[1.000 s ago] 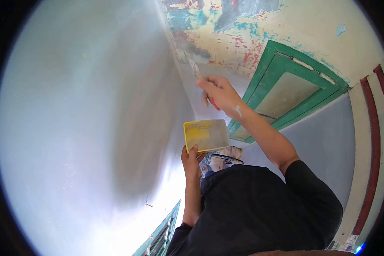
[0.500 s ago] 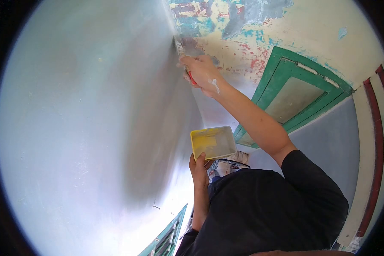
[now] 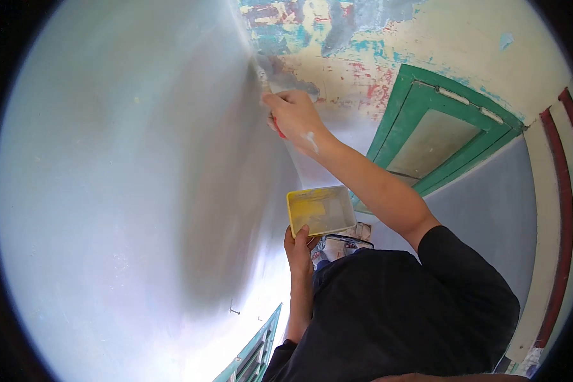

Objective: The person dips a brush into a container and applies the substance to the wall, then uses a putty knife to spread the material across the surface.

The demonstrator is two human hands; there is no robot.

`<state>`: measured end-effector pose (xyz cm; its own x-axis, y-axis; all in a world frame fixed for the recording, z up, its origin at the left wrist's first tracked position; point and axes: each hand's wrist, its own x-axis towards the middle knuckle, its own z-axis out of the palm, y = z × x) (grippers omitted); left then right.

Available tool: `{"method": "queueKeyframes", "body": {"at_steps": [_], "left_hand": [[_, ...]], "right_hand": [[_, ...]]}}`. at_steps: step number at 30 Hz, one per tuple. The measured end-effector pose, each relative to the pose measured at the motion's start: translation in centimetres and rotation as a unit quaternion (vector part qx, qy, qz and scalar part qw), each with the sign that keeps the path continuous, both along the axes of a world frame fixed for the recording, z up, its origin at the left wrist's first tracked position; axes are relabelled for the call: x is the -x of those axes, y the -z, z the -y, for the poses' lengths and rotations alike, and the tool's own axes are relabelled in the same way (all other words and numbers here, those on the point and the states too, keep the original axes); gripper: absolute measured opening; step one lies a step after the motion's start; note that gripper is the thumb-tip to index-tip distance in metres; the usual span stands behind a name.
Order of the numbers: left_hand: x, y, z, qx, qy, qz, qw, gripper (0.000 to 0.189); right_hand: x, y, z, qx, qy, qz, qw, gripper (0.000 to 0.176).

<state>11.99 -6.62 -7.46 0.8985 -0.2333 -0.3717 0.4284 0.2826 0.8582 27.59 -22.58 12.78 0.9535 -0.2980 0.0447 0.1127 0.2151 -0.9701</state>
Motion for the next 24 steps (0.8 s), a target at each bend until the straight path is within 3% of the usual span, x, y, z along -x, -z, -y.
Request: {"method": "queueKeyframes", "body": {"at_steps": [2,5,8,14,15,17,19,23,24], "left_hand": [[0.0,0.0,-0.1,0.045,-0.008,-0.018,0.999,0.044],[0.0,-0.1,0.0,0.009,-0.001,-0.009,1.000,0.045],[0.1,-0.1,-0.1,0.016,-0.004,-0.003,1.000,0.045],[-0.1,-0.3,0.2,0.040,-0.001,-0.022,0.999,0.039],[-0.2,-0.3,0.3,0.042,0.002,-0.021,0.999,0.039],[-0.2,-0.2,0.1,0.052,0.004,-0.025,0.998,0.038],[0.0,-0.1,-0.2,0.056,-0.001,-0.022,0.998,0.038],[0.1,0.1,-0.3,0.050,-0.012,-0.028,0.998,0.039],[0.1,0.1,-0.3,0.046,-0.007,-0.028,0.999,0.039]], "right_hand": [[-0.7,-0.2,0.1,0.001,0.045,-0.007,0.999,0.033],[1.4,0.6,1.8,0.010,0.118,0.004,0.993,0.034],[4.5,0.2,1.2,-0.030,0.124,-0.025,0.991,0.032],[0.5,-0.3,-0.3,-0.004,0.036,-0.016,0.999,0.029],[0.6,-0.1,0.3,-0.002,0.038,-0.014,0.999,0.029],[1.4,1.1,2.2,0.031,0.149,0.000,0.988,0.029],[4.9,1.2,4.2,-0.017,0.174,-0.009,0.985,0.029],[8.0,1.3,3.1,-0.052,0.175,-0.008,0.983,0.032],[7.4,0.7,2.1,-0.041,0.131,-0.015,0.990,0.034]]}}
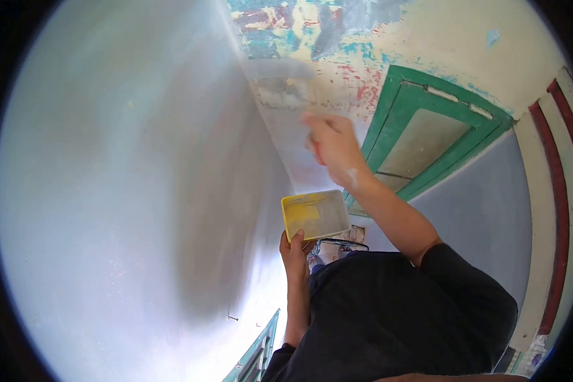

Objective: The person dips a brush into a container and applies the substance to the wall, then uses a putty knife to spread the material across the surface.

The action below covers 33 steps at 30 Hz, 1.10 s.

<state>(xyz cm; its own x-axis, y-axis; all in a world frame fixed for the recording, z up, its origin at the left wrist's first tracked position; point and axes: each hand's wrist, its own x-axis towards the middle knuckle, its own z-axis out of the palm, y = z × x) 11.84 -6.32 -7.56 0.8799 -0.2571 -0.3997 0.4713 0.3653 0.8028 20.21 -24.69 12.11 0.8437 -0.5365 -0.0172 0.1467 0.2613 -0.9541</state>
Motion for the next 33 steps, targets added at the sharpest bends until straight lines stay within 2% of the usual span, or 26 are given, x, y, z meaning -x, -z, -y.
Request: {"method": "queueKeyframes", "body": {"at_steps": [3,6,10,12,16,19,21,25,27,30,32,33], "left_hand": [[-0.1,-0.2,0.5,0.002,0.018,0.017,1.000,0.039],[-0.3,-0.4,1.0,0.007,0.022,0.023,0.999,0.039],[0.1,-0.4,1.0,0.010,0.028,0.017,0.999,0.038],[0.1,-0.3,0.9,0.010,0.025,0.015,1.000,0.038],[0.2,-0.3,0.4,0.012,0.015,0.012,1.000,0.035],[0.6,-0.3,0.2,-0.002,0.014,0.012,1.000,0.035],[0.4,-0.6,0.3,-0.005,0.012,0.018,1.000,0.034],[0.5,-0.7,0.1,0.008,0.011,0.017,1.000,0.035],[0.7,-0.4,-0.1,0.010,0.006,0.015,1.000,0.035],[0.7,-0.4,-0.7,0.004,-0.007,0.016,1.000,0.035],[0.9,-0.7,-0.9,0.002,-0.014,0.008,1.000,0.035],[0.7,-0.6,-0.8,0.004,-0.015,0.008,1.000,0.035]], "right_hand": [[-3.7,-0.2,-1.6,0.039,-0.092,-0.007,0.995,0.038],[-6.4,-0.6,-2.6,0.053,-0.111,-0.014,0.992,0.037],[-7.9,1.1,-2.0,0.083,-0.091,-0.027,0.992,0.037],[-7.2,1.9,-0.9,0.125,0.006,-0.051,0.991,0.039],[-3.4,2.1,-1.6,0.083,0.025,-0.043,0.995,0.040],[-4.3,2.5,-3.4,0.091,-0.034,-0.040,0.994,0.040],[-7.2,2.6,-3.4,0.164,-0.051,-0.020,0.985,0.046],[-9.4,3.5,-2.2,0.132,-0.102,-0.032,0.985,0.040],[-8.8,5.0,-0.9,0.159,0.022,-0.010,0.987,0.039],[-5.5,5.2,1.2,0.093,-0.019,0.007,0.995,0.038],[-3.0,4.9,-0.1,0.091,0.047,-0.053,0.993,0.039],[-3.3,4.7,-0.3,0.092,0.045,-0.052,0.993,0.039]]}}
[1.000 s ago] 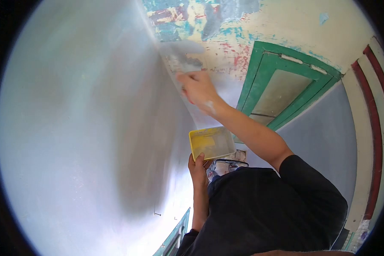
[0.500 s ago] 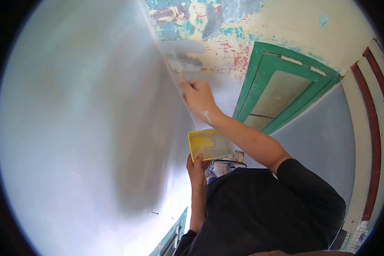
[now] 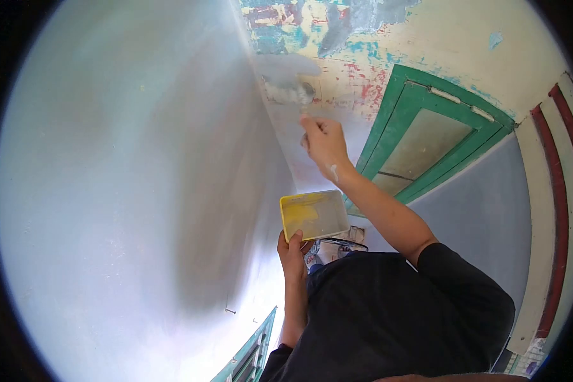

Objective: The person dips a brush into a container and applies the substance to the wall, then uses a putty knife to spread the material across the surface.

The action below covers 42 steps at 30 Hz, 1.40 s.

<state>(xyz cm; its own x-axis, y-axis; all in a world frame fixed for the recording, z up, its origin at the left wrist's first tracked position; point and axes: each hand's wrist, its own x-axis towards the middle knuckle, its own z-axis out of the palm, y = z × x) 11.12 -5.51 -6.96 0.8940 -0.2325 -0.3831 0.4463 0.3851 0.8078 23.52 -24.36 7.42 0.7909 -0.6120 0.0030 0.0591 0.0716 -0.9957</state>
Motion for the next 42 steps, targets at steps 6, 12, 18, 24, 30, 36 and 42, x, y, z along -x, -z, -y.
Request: {"method": "queueKeyframes", "body": {"at_steps": [6,12,18,24,30,36,42], "left_hand": [[0.0,0.3,0.7,0.000,0.024,0.006,1.000,0.037],[0.2,0.3,0.4,0.015,0.022,0.011,1.000,0.040],[0.3,0.8,0.3,-0.005,0.023,0.003,1.000,0.040],[0.1,0.5,0.5,0.009,0.019,0.008,1.000,0.038],[0.0,0.7,0.7,-0.008,0.020,0.008,1.000,0.038],[-0.3,0.3,0.8,0.014,0.014,0.014,1.000,0.038],[-0.5,0.6,0.9,-0.003,0.034,0.012,0.999,0.038]], "right_hand": [[-5.0,-0.6,-0.9,0.024,-0.153,0.060,0.986,0.039],[-3.2,-0.3,1.1,0.015,-0.068,0.006,0.998,0.039],[-3.8,-0.5,-1.3,0.071,-0.101,0.032,0.992,0.042],[-3.8,1.0,-0.1,0.104,-0.027,0.025,0.994,0.045],[-3.9,0.6,-1.9,0.174,-0.047,0.036,0.983,0.047],[-1.8,0.4,-1.3,0.156,0.000,-0.028,0.987,0.047],[-4.3,2.4,0.2,0.160,-0.068,0.023,0.984,0.045]]}}
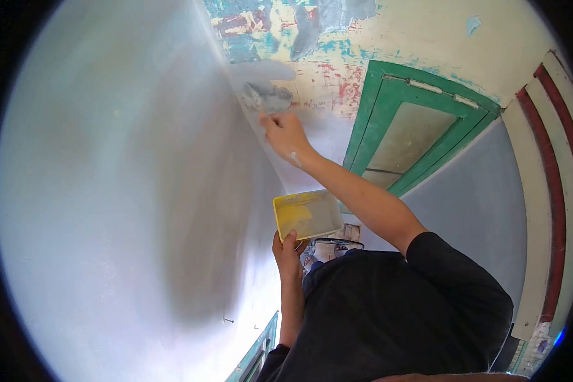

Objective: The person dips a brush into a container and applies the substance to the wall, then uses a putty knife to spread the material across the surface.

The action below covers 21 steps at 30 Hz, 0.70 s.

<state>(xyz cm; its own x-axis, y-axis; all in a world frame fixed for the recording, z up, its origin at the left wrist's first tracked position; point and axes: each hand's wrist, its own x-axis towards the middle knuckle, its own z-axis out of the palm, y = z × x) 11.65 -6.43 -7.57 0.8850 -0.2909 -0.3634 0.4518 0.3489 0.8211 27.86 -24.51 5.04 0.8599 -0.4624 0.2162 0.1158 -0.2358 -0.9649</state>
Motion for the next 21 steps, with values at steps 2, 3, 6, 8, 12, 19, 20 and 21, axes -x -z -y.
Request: {"method": "queueKeyframes", "body": {"at_steps": [2,3,6,8,12,19,20,21], "left_hand": [[0.0,-0.3,-0.1,0.005,-0.003,-0.003,1.000,0.037],[0.1,-0.4,-0.2,0.007,-0.006,-0.004,1.000,0.037],[-0.1,-0.4,-0.6,0.010,-0.030,-0.004,0.999,0.037],[0.0,0.0,-0.7,-0.005,-0.043,-0.009,0.999,0.037],[-0.2,0.0,-0.3,-0.008,-0.016,0.004,1.000,0.038],[0.3,0.0,-0.8,0.013,-0.040,-0.009,0.999,0.041],[0.2,0.1,-1.0,0.016,-0.053,-0.015,0.998,0.042],[0.1,0.1,-1.2,0.019,-0.052,-0.008,0.998,0.042]], "right_hand": [[0.8,1.2,2.4,0.012,0.082,0.019,0.996,0.043],[2.6,0.8,2.6,-0.049,0.100,0.019,0.994,0.043],[7.6,-1.2,0.4,-0.123,0.104,-0.003,0.987,0.042],[7.5,-1.3,0.0,-0.140,0.099,-0.024,0.985,0.042],[1.6,-1.4,0.3,-0.073,-0.047,0.010,0.996,0.040],[7.4,-0.5,4.3,-0.128,0.103,0.064,0.984,0.038],[8.5,-0.1,3.8,-0.136,0.143,0.072,0.978,0.038],[9.1,-0.1,2.7,-0.135,0.143,0.080,0.977,0.038]]}}
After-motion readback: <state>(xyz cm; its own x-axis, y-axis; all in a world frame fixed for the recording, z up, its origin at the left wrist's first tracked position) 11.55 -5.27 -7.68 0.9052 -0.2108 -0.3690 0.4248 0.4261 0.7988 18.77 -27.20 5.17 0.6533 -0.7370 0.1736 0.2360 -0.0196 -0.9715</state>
